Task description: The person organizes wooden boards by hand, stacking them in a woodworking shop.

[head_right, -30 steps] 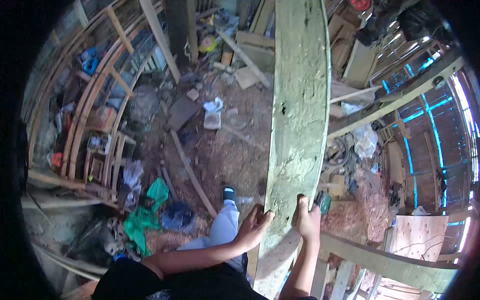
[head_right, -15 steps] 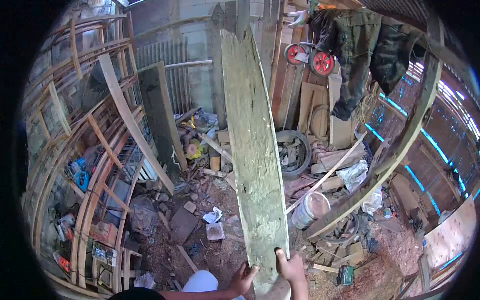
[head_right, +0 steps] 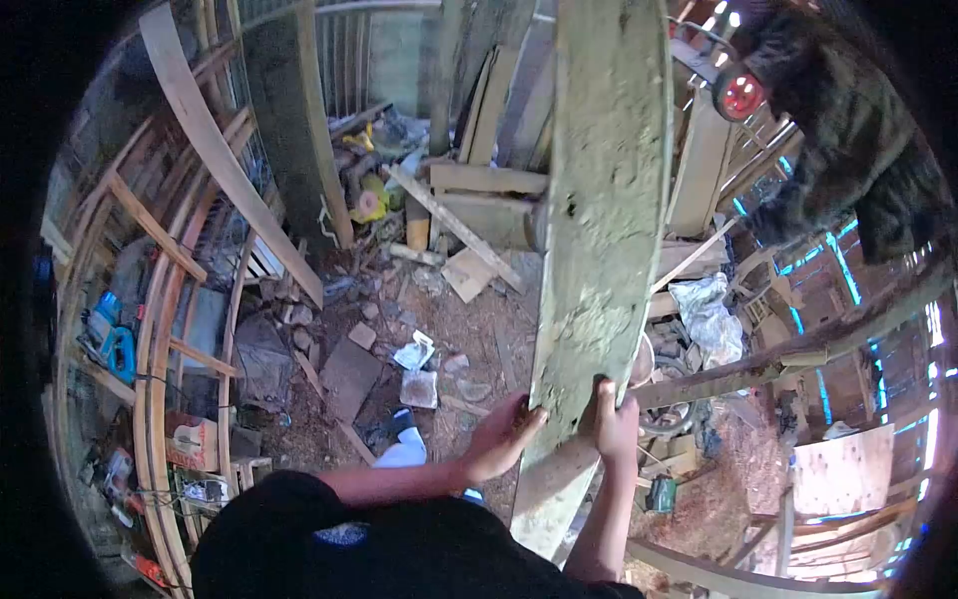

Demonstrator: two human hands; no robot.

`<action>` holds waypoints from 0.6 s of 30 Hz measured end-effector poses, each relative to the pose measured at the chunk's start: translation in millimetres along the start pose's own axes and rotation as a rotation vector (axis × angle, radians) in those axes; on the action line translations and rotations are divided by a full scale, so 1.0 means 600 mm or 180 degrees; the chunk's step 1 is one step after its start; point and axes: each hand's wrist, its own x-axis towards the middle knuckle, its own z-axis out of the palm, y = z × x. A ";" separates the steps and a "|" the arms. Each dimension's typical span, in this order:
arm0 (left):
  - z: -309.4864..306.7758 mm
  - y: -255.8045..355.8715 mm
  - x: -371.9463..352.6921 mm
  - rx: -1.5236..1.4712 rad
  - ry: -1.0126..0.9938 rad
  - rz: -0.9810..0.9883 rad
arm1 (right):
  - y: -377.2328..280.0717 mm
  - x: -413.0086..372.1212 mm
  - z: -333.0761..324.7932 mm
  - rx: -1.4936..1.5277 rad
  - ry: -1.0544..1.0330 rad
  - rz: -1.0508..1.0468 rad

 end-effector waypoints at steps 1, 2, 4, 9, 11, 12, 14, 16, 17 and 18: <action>-0.030 0.010 0.030 -0.0064 0.0010 -0.0062 | 0.039 0.039 0.015 -0.0342 0.0032 0.0420; -0.067 0.025 0.064 -0.0037 -0.0112 -0.0267 | 0.001 0.058 0.043 -0.0233 0.0086 0.0173; -0.121 0.029 0.125 -0.0076 -0.0136 -0.0394 | -0.045 0.112 0.090 -0.0230 0.0144 -0.0061; -0.235 0.060 0.239 -0.0105 -0.0184 -0.0237 | -0.180 0.197 0.187 0.0037 0.0204 -0.0382; -0.258 0.062 0.273 -0.0164 -0.0167 -0.0125 | -0.219 0.223 0.207 -0.0008 0.0219 -0.0429; -0.264 0.057 0.288 -0.0217 -0.0096 0.0051 | -0.236 0.230 0.214 -0.0024 0.0213 -0.0449; -0.291 0.073 0.313 -0.0103 -0.0019 0.0201 | -0.273 0.248 0.226 -0.0209 0.0354 -0.0451; -0.319 0.091 0.341 -0.0092 0.0045 0.0256 | -0.316 0.270 0.254 0.0001 0.0507 -0.0998; -0.332 0.104 0.352 -0.0071 0.0046 0.0290 | -0.333 0.284 0.263 0.0005 0.0486 -0.0988; -0.345 0.112 0.360 0.0080 0.0122 0.0305 | -0.343 0.298 0.271 0.0058 0.0487 -0.1099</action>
